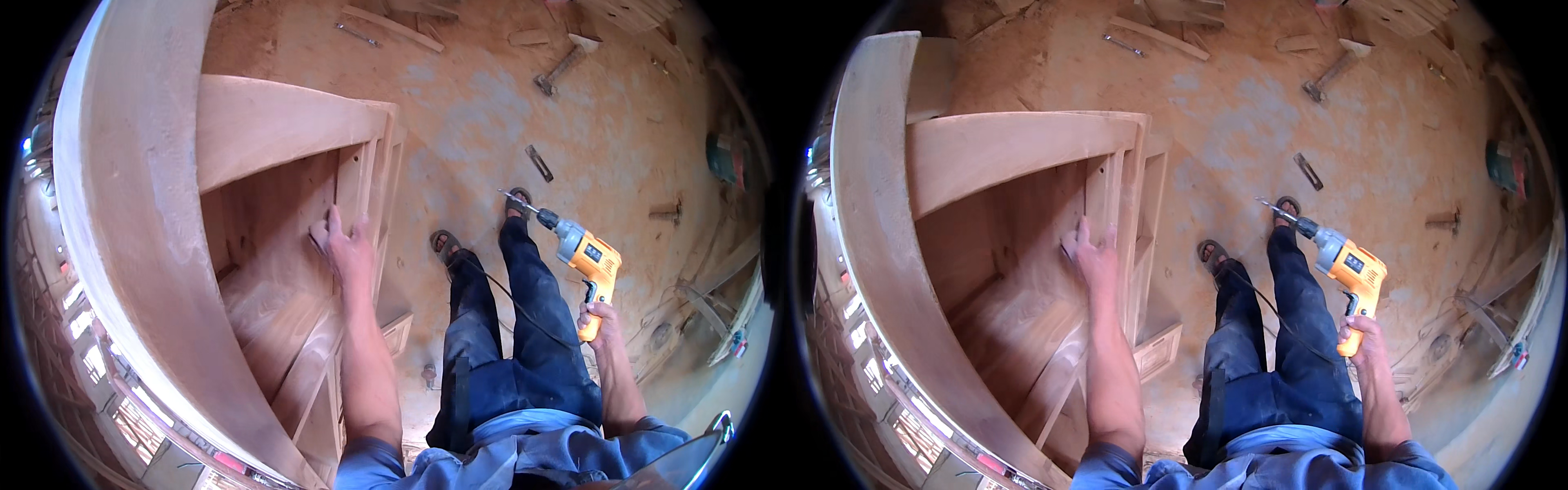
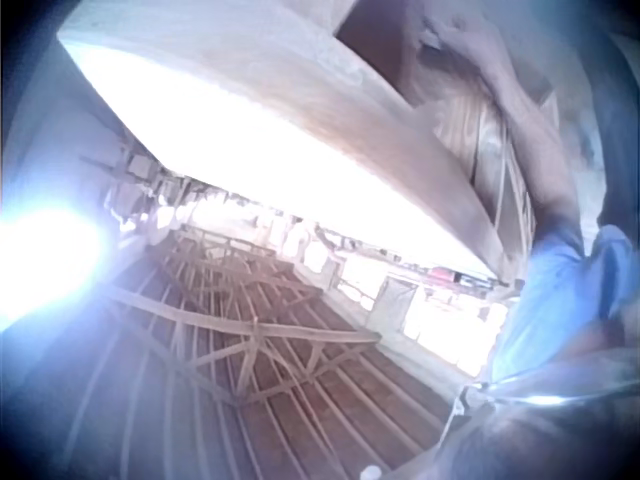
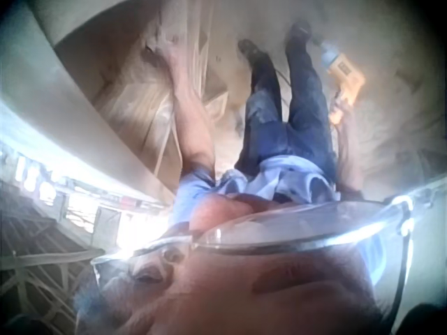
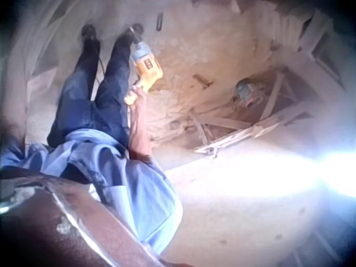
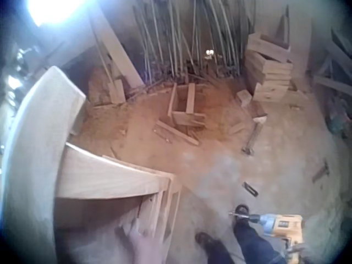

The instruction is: The person assembles a wooden cabinet by drilling holes into the frame and inserting wooden pieces. They use a hammer and chisel to adjust the fit of the wood and secure the components with a power drill.

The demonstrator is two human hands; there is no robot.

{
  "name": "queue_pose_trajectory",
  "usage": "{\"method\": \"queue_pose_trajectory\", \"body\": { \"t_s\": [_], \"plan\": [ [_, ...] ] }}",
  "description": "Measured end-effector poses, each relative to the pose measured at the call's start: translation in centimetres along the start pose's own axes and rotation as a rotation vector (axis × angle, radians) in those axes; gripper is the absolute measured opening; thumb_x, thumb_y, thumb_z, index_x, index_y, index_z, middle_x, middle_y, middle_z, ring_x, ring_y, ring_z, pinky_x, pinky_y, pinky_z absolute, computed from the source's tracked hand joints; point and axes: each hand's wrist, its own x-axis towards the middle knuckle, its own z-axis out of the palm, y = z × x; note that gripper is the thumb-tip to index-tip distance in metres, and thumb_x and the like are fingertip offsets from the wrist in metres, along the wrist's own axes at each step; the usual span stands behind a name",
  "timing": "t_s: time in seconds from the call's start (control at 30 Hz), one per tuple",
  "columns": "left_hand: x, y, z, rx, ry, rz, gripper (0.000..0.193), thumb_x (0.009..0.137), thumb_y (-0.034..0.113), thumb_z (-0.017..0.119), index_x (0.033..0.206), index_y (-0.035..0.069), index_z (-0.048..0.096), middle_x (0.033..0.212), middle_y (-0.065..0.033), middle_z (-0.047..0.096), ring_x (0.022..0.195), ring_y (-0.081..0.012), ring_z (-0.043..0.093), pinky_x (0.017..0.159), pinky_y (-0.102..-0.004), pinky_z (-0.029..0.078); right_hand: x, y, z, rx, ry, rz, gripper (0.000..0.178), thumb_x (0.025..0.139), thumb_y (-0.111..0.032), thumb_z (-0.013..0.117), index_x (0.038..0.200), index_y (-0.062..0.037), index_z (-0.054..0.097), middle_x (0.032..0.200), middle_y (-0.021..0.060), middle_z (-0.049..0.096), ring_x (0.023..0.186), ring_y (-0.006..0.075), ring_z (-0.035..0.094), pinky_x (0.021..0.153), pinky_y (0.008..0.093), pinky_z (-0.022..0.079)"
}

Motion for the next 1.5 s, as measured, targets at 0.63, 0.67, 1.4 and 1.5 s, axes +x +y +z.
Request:
{"method": "queue_pose_trajectory", "body": {
  "t_s": [0.63,0.67,1.4,1.5],
  "plan": [
    [2.2,5.3,2.4,-0.131,0.022,0.146,0.056,0.077,0.016,0.085,0.122,-0.010,0.064,0.112,-0.0174,0.054,0.112,-0.0349,0.051,0.097,-0.0463,0.043,-1.5,-2.2,2.8,-0.131,-0.089,0.048,0.050,0.074,0.003,0.065,0.120,-0.0015,0.047,0.075,0.0122,0.061,0.053,0.0180,0.058,0.051,0.0328,0.052],
    [2.2,5.3,2.5,-0.137,0.021,0.157,0.056,0.077,0.015,0.085,0.121,-0.011,0.064,0.111,-0.0175,0.054,0.112,-0.0349,0.051,0.096,-0.0460,0.043,-1.4,-2.1,2.7,-0.135,-0.085,0.052,0.050,0.074,0.003,0.065,0.121,-0.0014,0.047,0.075,0.0123,0.061,0.053,0.0180,0.058,0.051,0.0329,0.052],
    [4.4,6.2,2.8,-0.209,0.018,0.230,0.052,0.072,0.020,0.087,0.109,-0.012,0.068,0.101,-0.0173,0.059,0.100,-0.0337,0.059,0.088,-0.0431,0.050,-2.3,-2.2,4.1,-0.209,-0.037,0.056,0.051,0.075,0.002,0.065,0.123,-0.0027,0.047,0.074,0.0115,0.061,0.053,0.0185,0.059,0.051,0.0327,0.053],
    [4.5,6.5,2.8,-0.208,0.020,0.247,0.051,0.072,0.020,0.087,0.107,-0.012,0.068,0.101,-0.0171,0.059,0.098,-0.0335,0.059,0.086,-0.0433,0.050,-2.5,-2.4,4.5,-0.231,-0.027,0.058,0.051,0.075,0.001,0.065,0.123,-0.0026,0.047,0.074,0.0115,0.061,0.053,0.0183,0.059,0.051,0.0332,0.053]
  ]
}}
